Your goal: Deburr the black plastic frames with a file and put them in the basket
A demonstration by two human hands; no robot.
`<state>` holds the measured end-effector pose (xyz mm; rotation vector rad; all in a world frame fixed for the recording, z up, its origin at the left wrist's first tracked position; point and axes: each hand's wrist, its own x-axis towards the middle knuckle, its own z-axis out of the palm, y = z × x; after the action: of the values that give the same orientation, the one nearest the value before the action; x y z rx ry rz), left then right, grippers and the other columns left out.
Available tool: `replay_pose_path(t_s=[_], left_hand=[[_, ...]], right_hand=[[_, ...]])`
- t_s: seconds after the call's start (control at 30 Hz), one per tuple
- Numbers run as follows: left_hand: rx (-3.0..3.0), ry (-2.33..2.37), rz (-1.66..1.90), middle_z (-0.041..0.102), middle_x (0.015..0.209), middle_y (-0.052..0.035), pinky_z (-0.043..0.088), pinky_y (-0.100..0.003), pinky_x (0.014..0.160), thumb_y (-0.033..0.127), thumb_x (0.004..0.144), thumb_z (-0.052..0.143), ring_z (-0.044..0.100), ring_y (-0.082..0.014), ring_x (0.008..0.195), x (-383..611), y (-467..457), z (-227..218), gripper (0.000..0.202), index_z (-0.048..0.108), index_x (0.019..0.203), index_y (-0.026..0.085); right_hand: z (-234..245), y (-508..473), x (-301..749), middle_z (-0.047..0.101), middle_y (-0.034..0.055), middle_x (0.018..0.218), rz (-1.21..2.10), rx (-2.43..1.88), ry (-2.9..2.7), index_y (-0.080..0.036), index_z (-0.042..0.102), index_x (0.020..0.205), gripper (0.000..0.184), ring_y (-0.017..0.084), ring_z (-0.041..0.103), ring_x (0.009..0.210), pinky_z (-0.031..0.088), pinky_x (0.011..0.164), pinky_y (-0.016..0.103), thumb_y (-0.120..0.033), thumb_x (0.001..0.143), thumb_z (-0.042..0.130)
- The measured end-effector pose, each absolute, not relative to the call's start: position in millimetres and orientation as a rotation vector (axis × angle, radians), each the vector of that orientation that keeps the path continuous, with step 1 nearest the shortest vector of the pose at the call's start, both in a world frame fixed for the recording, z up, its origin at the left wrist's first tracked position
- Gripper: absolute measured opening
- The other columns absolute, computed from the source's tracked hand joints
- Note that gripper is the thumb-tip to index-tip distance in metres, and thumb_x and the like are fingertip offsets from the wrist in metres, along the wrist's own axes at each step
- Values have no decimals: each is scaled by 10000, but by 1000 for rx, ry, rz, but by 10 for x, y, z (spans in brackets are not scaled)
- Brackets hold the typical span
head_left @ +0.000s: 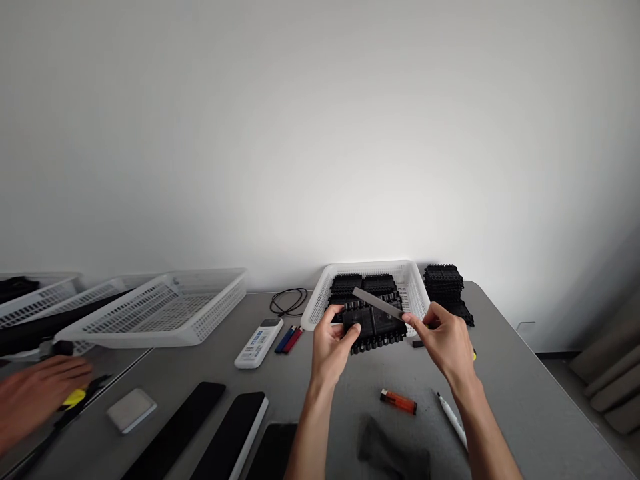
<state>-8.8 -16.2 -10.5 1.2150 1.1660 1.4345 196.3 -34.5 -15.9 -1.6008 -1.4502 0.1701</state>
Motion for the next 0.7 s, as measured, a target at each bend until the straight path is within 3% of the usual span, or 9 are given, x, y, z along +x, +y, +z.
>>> replay_pose_path(t_s=[0.7], left_hand=[[1136, 1145, 1427, 687, 625, -1, 483, -228, 628, 324, 584, 784, 658, -169, 622, -90, -146, -78, 533, 569, 1045, 162]], right_hand=[[-142, -339, 2018, 462, -34, 475, 226, -1581, -1417, -227, 370, 572, 580, 115, 346, 467, 227, 434, 231, -730, 758, 590]])
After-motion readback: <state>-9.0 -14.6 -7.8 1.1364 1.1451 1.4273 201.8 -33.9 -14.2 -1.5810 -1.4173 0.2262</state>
